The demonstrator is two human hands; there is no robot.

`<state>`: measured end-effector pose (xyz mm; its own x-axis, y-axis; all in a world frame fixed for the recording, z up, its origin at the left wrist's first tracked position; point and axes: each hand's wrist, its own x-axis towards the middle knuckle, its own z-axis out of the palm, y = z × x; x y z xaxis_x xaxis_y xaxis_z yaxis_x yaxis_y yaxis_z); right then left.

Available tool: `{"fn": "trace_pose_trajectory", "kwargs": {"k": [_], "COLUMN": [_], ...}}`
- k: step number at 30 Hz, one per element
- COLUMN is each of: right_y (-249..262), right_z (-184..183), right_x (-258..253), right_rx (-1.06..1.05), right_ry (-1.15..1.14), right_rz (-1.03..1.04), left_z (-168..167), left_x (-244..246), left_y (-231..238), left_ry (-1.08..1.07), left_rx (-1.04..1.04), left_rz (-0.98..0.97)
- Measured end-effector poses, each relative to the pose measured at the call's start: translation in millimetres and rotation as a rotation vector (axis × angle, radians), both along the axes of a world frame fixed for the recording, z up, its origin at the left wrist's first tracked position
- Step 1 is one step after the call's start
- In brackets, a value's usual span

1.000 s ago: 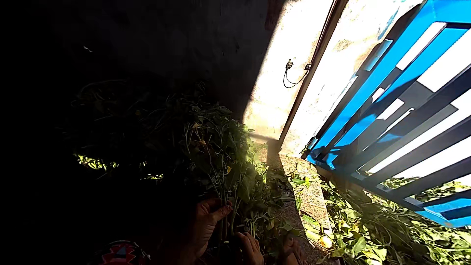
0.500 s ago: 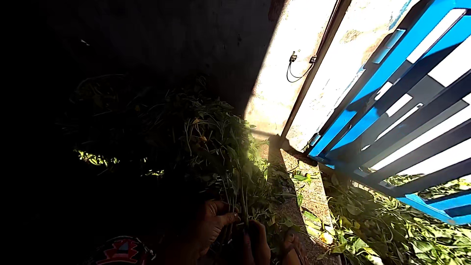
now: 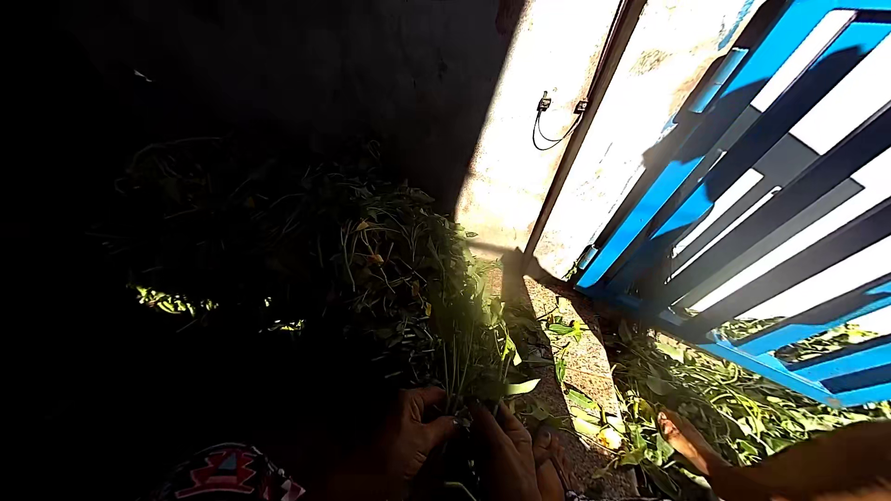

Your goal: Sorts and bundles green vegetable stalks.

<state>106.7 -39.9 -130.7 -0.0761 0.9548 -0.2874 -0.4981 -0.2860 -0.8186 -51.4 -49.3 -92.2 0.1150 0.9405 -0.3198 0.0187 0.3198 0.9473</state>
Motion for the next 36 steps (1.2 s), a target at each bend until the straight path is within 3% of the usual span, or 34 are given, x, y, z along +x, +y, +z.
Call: {"fn": "trace_pose_trajectory", "kwargs": {"k": [4, 8, 14, 16, 23, 36], "right_y": [2, 1, 0, -9, -35, -37], "right_z": [3, -2, -22, -23, -35, -42], "right_x": [3, 4, 0, -4, -15, -14], "right_rx": [-0.033, 0.002, 0.126, 0.248, 0.572, 0.661], "right_ry": [0.006, -0.096, -0.340, -0.431, -0.750, -0.719], "right_rz": [0.014, 0.107, 0.112, 0.127, 0.276, 0.210], "left_z": [1, 6, 13, 12, 0, 2], "left_x": [-2, -7, -11, -12, -9, -11], "left_y": [0, -1, 9, 12, 12, 6], "left_ry": [-0.024, -0.095, -0.236, -0.247, -0.217, -0.169], "left_rx": [0.029, -0.105, -0.219, -0.238, -0.208, -0.152], "left_rz": [-0.073, -0.234, 0.387, 0.488, 0.372, 0.213]}}
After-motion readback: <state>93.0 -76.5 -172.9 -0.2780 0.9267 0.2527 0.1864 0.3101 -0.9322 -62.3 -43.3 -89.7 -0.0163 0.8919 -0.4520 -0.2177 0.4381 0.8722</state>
